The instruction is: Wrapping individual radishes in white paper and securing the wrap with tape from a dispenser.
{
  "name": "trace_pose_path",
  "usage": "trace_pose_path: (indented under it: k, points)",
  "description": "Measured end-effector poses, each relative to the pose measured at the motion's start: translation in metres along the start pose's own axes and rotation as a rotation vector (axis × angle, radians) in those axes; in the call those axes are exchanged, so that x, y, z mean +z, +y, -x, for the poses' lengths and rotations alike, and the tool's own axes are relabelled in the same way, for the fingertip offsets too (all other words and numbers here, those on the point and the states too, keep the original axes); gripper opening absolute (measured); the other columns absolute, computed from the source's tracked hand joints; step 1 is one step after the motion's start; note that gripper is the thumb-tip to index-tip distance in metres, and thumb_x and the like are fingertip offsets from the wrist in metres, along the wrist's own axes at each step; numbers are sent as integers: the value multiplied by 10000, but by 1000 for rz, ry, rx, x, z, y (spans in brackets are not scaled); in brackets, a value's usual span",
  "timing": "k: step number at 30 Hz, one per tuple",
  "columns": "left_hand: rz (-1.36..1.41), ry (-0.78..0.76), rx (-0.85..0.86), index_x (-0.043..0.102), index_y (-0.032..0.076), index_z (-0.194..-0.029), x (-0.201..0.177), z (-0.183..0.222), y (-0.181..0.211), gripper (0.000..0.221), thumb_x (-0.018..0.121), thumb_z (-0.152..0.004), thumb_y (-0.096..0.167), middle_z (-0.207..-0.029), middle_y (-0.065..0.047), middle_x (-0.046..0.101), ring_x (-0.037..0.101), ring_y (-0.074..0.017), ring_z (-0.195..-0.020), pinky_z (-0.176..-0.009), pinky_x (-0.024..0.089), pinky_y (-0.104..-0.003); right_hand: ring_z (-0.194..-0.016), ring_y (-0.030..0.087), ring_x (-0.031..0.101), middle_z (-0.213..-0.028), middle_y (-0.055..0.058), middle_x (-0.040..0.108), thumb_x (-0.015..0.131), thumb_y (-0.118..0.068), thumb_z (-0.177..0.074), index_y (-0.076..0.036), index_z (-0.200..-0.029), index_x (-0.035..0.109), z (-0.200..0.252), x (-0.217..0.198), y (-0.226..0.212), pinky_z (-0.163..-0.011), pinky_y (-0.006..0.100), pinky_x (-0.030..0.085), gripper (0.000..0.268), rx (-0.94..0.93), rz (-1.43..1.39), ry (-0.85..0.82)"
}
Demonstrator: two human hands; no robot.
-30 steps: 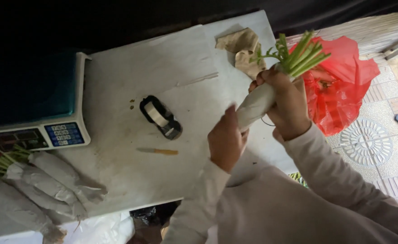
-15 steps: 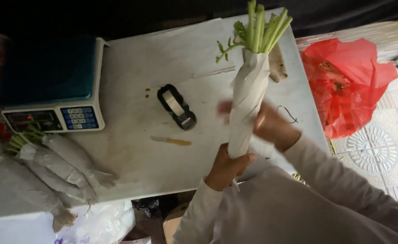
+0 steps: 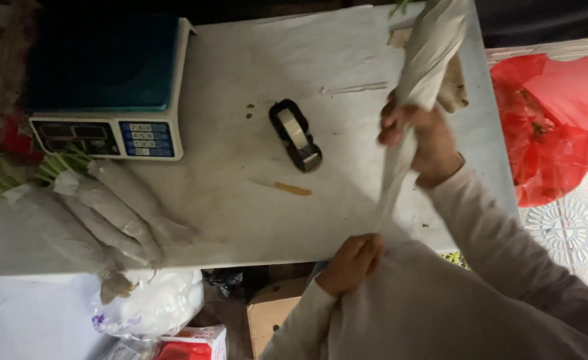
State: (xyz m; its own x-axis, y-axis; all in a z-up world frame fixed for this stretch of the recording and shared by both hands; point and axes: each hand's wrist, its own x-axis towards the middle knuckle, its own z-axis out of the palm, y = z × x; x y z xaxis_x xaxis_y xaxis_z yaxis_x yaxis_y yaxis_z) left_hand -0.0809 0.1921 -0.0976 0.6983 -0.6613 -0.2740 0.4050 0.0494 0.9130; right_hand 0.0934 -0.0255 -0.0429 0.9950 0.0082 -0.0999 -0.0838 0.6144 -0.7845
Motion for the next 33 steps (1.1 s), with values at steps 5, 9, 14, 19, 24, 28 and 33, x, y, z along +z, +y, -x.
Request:
trace_pose_path:
  k: [5, 9, 14, 19, 24, 28, 33]
  points:
    - [-303, 324, 291, 617, 68, -927, -85, -14, -30, 230, 492, -1076, 190, -812, -141, 620, 580, -281, -734, -702, 500, -389, -496, 191, 568, -846, 157, 692, 710, -65, -769, 1, -1074, 626, 12, 70, -17, -482, 367, 544, 323, 140, 285, -21]
    - [-412, 768, 202, 515, 51, -1043, -141, -55, -17, 90, 572, -991, 98, -932, -58, 570, 571, -195, -763, -708, 526, -323, -417, 293, 602, -606, 209, 621, 743, 12, -718, 100, -972, 651, 6, 93, 21, -400, 445, 530, 283, 376, 527, -53]
    - [-512, 794, 274, 597, 19, -1225, -167, -95, -9, 359, 715, -887, 50, -1024, -152, 589, 618, -262, -805, -686, 548, -396, -406, 284, 616, -581, 203, 611, 754, -10, -728, 107, -976, 657, -16, 53, 74, -397, 431, 533, 291, 506, 608, -155]
    - [-579, 782, 176, 701, 164, -1146, -177, -109, -22, 279, 800, -889, 212, -1034, -80, 643, 670, -273, -988, -861, 579, -423, -421, 261, 631, -551, 176, 593, 804, -52, -716, 121, -1002, 634, -31, 46, 89, -445, 407, 564, 375, 567, 602, -209]
    - [-638, 743, 41, 672, 182, -1256, -175, -107, -25, 298, 707, -991, 315, -1175, -86, 686, 688, -289, -1088, -938, 575, -454, -407, 243, 617, -503, 152, 585, 798, -165, -714, 94, -1033, 631, -15, 87, 55, -426, 393, 540, 444, 568, 674, -257]
    - [-667, 732, 124, 665, 178, -1280, -171, -98, -18, 321, 703, -981, 289, -1278, -112, 681, 648, -350, -1205, -1034, 534, -485, -377, 246, 602, -489, 159, 579, 817, -126, -710, 113, -1107, 619, 1, 70, 53, -413, 392, 535, 503, 595, 658, -247]
    - [-715, 752, -24, 652, 261, -1306, -174, -104, -22, 400, 666, -967, 472, -1257, -77, 690, 666, -314, -1185, -1022, 544, -506, -407, 270, 632, -512, 185, 620, 793, -58, -672, 117, -999, 687, 38, 64, 34, -395, 390, 530, 386, 737, 665, -322]
